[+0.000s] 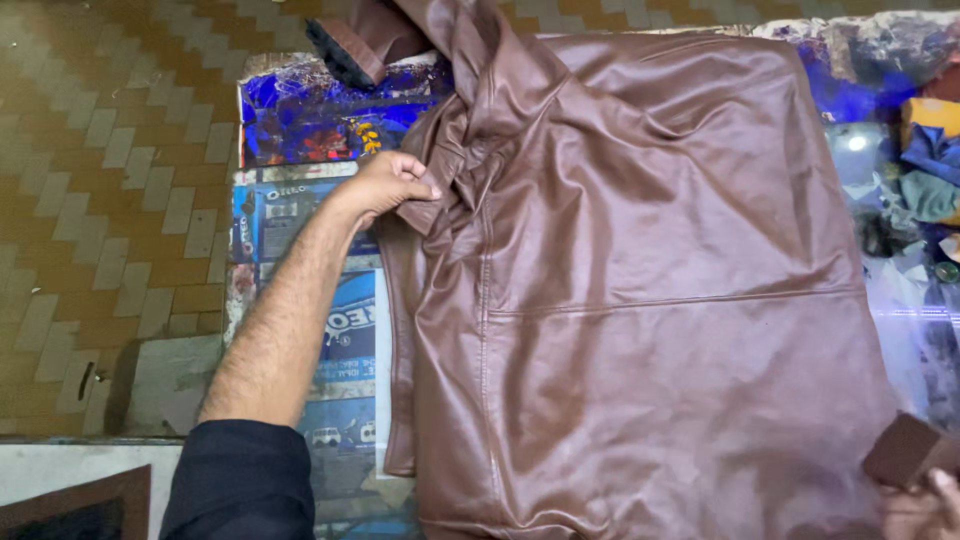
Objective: The person scrubs a brown leather jacket with a small block on a cluttered workbench. They repeatedly rub seams and surfaces, then fold the jacket and continue scrubbing the folded edges.
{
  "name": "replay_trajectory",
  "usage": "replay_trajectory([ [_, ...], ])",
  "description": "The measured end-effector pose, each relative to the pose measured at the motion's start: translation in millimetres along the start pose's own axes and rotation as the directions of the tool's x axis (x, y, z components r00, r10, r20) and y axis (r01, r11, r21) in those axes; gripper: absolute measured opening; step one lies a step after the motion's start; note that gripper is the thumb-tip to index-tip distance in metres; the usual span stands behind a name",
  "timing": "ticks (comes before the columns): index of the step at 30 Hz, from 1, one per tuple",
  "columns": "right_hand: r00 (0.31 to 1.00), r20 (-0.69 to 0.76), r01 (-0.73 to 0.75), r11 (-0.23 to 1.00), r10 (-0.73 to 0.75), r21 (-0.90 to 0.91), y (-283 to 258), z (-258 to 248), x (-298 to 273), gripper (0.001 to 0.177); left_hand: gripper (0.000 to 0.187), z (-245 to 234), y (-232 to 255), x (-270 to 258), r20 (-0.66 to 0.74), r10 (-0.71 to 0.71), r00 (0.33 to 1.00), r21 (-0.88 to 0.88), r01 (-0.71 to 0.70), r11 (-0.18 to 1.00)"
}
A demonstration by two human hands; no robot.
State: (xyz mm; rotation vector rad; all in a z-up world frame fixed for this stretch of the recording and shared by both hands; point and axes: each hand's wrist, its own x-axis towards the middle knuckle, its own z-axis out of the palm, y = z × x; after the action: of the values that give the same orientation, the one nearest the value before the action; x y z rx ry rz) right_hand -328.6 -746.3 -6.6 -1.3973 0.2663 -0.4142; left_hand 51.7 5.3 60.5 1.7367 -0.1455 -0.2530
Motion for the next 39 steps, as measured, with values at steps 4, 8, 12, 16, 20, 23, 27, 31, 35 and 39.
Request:
replay_trajectory([
  [4, 0.98, 0.19, -0.034, 0.897, -0.056, 0.44, 46.5, 100.6, -40.8, 0.061, 0.02, 21.0, -7.7, -18.6, -0.017, 0.032, 0.999, -0.392, -0.036, 0.919],
  [8, 0.965, 0.261, -0.183, 0.809, 0.038, 0.558, 33.5, 219.4, -58.5, 0.062, 0.04, 45.4, -25.4, -20.5, -0.144, 0.053, 0.988, -0.669, -0.137, 0.73],
  [12, 0.892, 0.447, -0.317, 0.802, 0.071, 0.506, 4.4, 321.5, -42.8, 0.059, 0.073, 55.8, -42.4, -19.8, -0.246, 0.069, 0.967, -0.715, -0.229, 0.661],
  [16, 0.806, 0.58, -0.414, 0.815, 0.121, 0.405, -2.5, 408.4, -12.2, 0.047, 0.092, 58.7, -46.5, -18.7, -0.194, 0.191, 0.962, -0.761, -0.27, 0.59],
  [20, 0.754, 0.652, -0.326, 0.905, 0.073, 0.275, 8.7, 492.3, 22.2, 0.052, 0.102, 65.4, -40.8, -31.8, -0.137, 0.201, 0.97, -0.883, -0.211, 0.418],
  [23, 0.751, 0.654, 0.059, 0.996, -0.092, 0.073, 7.6, 547.6, 50.0, 0.05, 0.104, 67.8, -32.7, -43.8, -0.13, 0.227, 0.965, -0.899, -0.211, 0.384],
  [27, 0.645, 0.629, 0.643, 0.754, -0.434, -0.139, -2.3, 600.7, 67.5, 0.038, 0.105, 70.7, -29.2, -55.6, -0.145, 0.301, 0.942, -0.931, -0.233, 0.28],
  [31, 0.2, 0.822, 0.978, 0.152, -0.533, -0.139, -14.5, 629.0, 70.6, 0.028, 0.107, 79.8, -29.2, -57.3, -0.171, 0.32, 0.932, -0.951, -0.241, 0.193],
  [35, 0.217, 0.853, 0.969, -0.001, -0.474, -0.247, -18.4, 649.2, 74.7, 0.033, 0.112, 87.5, -33.7, -59.1, -0.198, 0.397, 0.896, -0.941, -0.287, 0.179],
  [39, 0.114, 0.912, 0.987, 0.152, -0.394, -0.058, -24.9, 663.8, 88.2, 0.026, 0.118, 94.0, -37.2, -57.8, -0.222, 0.333, 0.916, -0.935, -0.297, 0.193],
])
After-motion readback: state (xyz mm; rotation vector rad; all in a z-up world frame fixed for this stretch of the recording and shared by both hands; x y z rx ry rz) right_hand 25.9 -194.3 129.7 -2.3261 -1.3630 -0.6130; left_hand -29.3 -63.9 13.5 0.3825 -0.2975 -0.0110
